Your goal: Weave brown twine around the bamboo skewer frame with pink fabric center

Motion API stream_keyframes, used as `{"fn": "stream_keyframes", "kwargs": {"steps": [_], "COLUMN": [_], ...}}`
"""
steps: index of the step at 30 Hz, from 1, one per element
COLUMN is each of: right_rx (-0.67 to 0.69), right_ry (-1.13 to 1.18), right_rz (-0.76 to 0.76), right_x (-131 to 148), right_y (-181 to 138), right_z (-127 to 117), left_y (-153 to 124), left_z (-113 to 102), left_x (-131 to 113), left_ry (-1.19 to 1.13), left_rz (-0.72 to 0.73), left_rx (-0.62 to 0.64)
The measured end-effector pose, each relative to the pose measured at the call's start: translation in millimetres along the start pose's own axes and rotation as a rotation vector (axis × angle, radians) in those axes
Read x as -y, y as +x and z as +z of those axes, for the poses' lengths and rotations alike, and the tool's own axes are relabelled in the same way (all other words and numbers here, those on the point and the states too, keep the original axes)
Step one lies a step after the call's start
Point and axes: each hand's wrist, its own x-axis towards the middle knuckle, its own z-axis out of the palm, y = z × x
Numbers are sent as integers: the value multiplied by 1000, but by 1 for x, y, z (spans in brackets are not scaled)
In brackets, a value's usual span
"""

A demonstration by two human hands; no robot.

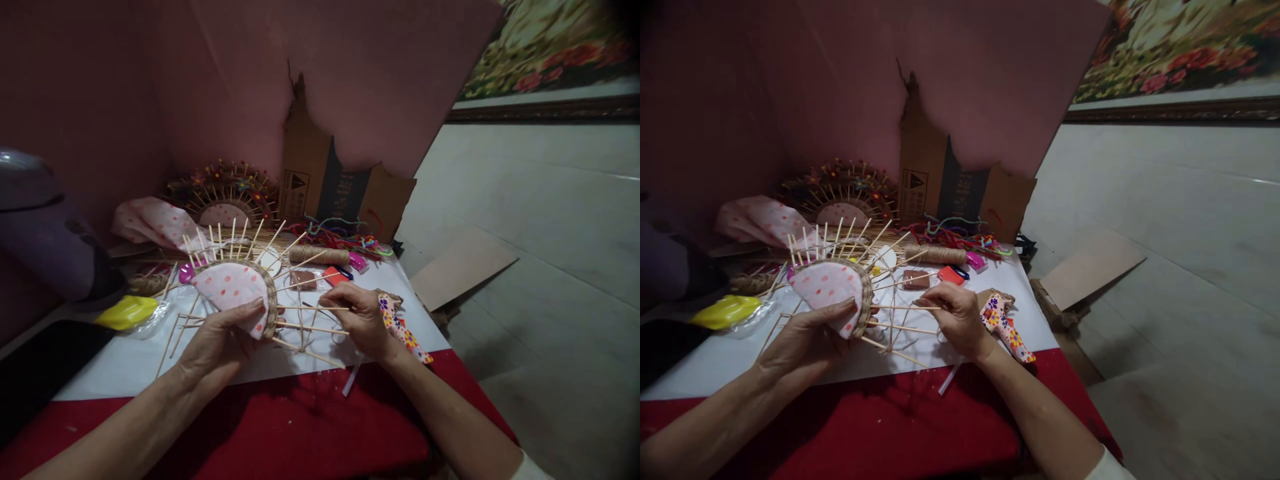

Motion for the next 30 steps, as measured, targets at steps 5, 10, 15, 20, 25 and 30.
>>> {"fn": "stream_keyframes", "kwargs": {"steps": [5, 10, 15, 20, 25, 30], "right_rx": [81, 119, 84, 55, 34, 15], "right_ry": [222, 227, 273, 334, 339, 270], "right_rz": [155, 191, 264, 247, 250, 229], "right_x": [4, 9, 10, 8, 8, 6], "right_y": [-2, -2, 0, 1, 1, 0], "right_z": [18, 22, 21, 21, 22, 21], "left_y": [-7, -9, -11, -12, -11, -14], "left_z": [6, 7, 7, 3, -1, 2], "left_x": [3, 6, 5, 4, 4, 4], "left_ry": [3, -8, -2, -5, 77, 153], "left_rz": [-81, -140, -220, -240, -264, -171], "left_rx": [28, 81, 200, 261, 344, 259]}}
